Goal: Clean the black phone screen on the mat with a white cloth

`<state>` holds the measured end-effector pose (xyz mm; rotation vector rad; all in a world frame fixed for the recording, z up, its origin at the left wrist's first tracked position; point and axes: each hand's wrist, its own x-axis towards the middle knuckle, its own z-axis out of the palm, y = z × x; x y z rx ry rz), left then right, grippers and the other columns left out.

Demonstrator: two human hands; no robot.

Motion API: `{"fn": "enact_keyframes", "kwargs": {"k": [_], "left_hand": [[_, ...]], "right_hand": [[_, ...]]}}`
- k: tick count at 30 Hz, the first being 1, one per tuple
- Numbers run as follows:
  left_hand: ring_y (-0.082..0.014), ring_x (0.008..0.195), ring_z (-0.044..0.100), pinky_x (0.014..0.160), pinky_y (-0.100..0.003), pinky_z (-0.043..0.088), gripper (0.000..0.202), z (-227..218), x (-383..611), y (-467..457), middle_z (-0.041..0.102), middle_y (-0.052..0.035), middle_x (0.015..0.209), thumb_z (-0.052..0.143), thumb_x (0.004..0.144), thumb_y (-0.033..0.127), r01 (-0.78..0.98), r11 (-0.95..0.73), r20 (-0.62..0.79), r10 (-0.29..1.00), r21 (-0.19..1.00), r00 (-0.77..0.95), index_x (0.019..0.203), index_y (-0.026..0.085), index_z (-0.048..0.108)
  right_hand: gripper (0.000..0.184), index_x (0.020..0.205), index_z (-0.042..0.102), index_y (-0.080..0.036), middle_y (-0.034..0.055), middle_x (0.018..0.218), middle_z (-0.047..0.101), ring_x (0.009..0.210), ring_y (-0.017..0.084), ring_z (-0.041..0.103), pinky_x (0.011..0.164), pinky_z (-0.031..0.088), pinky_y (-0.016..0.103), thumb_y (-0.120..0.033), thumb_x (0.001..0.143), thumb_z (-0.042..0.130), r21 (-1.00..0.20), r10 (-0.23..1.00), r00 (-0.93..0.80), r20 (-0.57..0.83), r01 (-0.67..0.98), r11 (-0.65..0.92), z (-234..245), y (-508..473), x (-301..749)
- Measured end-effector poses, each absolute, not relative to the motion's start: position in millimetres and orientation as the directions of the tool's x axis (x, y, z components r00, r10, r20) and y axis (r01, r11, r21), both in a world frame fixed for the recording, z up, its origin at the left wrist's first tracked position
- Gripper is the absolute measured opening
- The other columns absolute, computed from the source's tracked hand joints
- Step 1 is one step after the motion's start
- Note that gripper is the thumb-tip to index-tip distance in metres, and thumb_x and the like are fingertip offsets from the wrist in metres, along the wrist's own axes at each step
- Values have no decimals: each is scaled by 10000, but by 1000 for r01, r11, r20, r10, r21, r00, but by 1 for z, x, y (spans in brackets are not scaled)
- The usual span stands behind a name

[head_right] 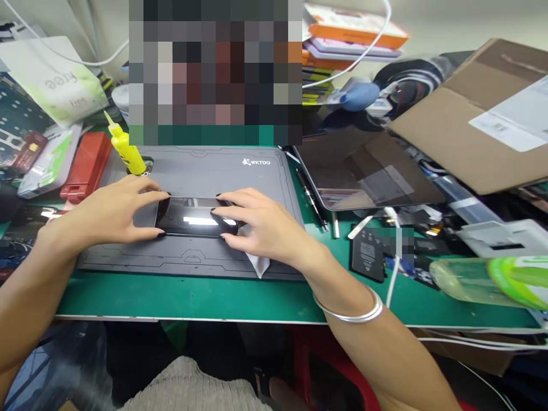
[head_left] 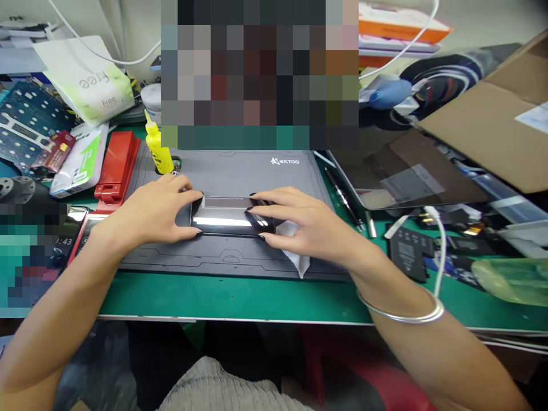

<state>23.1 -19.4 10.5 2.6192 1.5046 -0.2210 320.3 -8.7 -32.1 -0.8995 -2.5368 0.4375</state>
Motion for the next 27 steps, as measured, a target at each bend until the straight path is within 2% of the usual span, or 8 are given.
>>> {"fn": "enact_keyframes", "kwargs": {"k": [5, 15, 20, 27], "left_hand": [[-320, 1198, 524, 968, -413, 471, 568, 12, 22, -20, 553, -101, 1322, 588, 822, 565, 857, -513, -159, 844, 41, 513, 1284, 234, 609], [-301, 1142, 543, 960, -436, 478, 564, 8, 18, -20, 585, -116, 1255, 642, 814, 559, 847, -526, -100, 841, 78, 532, 1258, 212, 605], [-312, 1137, 548, 959, -464, 495, 591, 8, 17, -22, 596, -124, 1227, 696, 804, 516, 852, -515, -92, 848, 90, 522, 1268, 164, 597], [-313, 1133, 563, 950, -475, 503, 544, 6, 15, -24, 613, -119, 1239, 730, 797, 456, 840, -522, -71, 841, 149, 536, 1238, 164, 606]], "right_hand": [[281, 1125, 722, -239, 104, 1287, 656, 1156, 306, 612, 963, 526, 493, -296, 871, 615, -420, 631, -714, 304, 494, 761, -36, -7, 320], [254, 1099, 717, -246, 102, 1284, 656, 1149, 288, 614, 944, 545, 476, -264, 859, 634, -424, 627, -717, 305, 488, 763, -34, -5, 317], [240, 1095, 716, -225, 121, 1279, 659, 1135, 287, 617, 936, 548, 492, -247, 869, 637, -425, 616, -717, 326, 471, 773, -34, -6, 316], [228, 1095, 702, -172, 160, 1270, 659, 1117, 307, 613, 908, 557, 497, -222, 886, 628, -421, 623, -712, 324, 482, 769, -34, -10, 316]]}}
